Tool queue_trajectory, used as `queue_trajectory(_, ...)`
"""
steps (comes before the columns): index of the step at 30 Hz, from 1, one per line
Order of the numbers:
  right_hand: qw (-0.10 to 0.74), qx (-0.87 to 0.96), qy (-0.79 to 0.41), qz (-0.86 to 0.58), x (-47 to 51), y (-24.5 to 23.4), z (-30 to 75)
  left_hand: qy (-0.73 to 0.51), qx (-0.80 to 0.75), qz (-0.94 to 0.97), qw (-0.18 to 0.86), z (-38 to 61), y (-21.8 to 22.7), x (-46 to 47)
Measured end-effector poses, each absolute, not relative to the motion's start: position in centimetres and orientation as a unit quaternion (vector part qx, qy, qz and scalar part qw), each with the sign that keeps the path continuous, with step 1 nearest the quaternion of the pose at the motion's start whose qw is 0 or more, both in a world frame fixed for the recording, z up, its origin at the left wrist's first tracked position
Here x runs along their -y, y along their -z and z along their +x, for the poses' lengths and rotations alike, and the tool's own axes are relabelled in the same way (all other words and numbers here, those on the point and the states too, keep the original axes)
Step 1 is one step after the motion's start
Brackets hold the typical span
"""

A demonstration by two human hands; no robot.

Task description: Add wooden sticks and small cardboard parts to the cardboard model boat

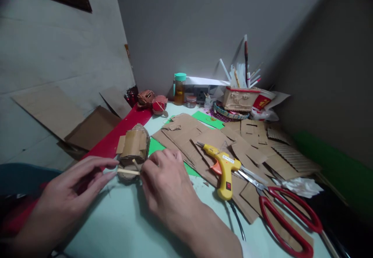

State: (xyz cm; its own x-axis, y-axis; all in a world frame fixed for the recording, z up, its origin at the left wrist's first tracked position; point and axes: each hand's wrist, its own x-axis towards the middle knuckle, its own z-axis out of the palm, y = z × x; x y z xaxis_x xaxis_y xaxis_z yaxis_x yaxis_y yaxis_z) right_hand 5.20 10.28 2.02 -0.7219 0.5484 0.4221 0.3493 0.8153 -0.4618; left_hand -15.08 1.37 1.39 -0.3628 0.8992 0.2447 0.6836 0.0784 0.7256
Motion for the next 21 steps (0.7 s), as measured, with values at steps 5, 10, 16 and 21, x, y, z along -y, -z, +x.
queue_trajectory(5, 0.280, 0.912, -0.163, -0.252, -10.5, -1.7, 5.0, -0.421, -0.702, 0.560, 0.128, -14.1, -0.9, -2.0)
queue_trajectory(10, 0.282, 0.912, -0.147, -0.259, -11.0, -1.2, 5.0, -0.440, -0.695, 0.557, 0.113, -13.9, -0.6, -2.4)
queue_trajectory(16, 0.274, 0.915, -0.138, -0.261, -11.2, -0.8, 5.0, -0.434, -0.700, 0.556, 0.112, -13.7, -0.6, -2.6)
queue_trajectory(21, 0.274, 0.916, -0.132, -0.260, -11.1, -0.7, 4.9, -0.419, -0.703, 0.564, 0.112, -13.7, -0.4, -2.8)
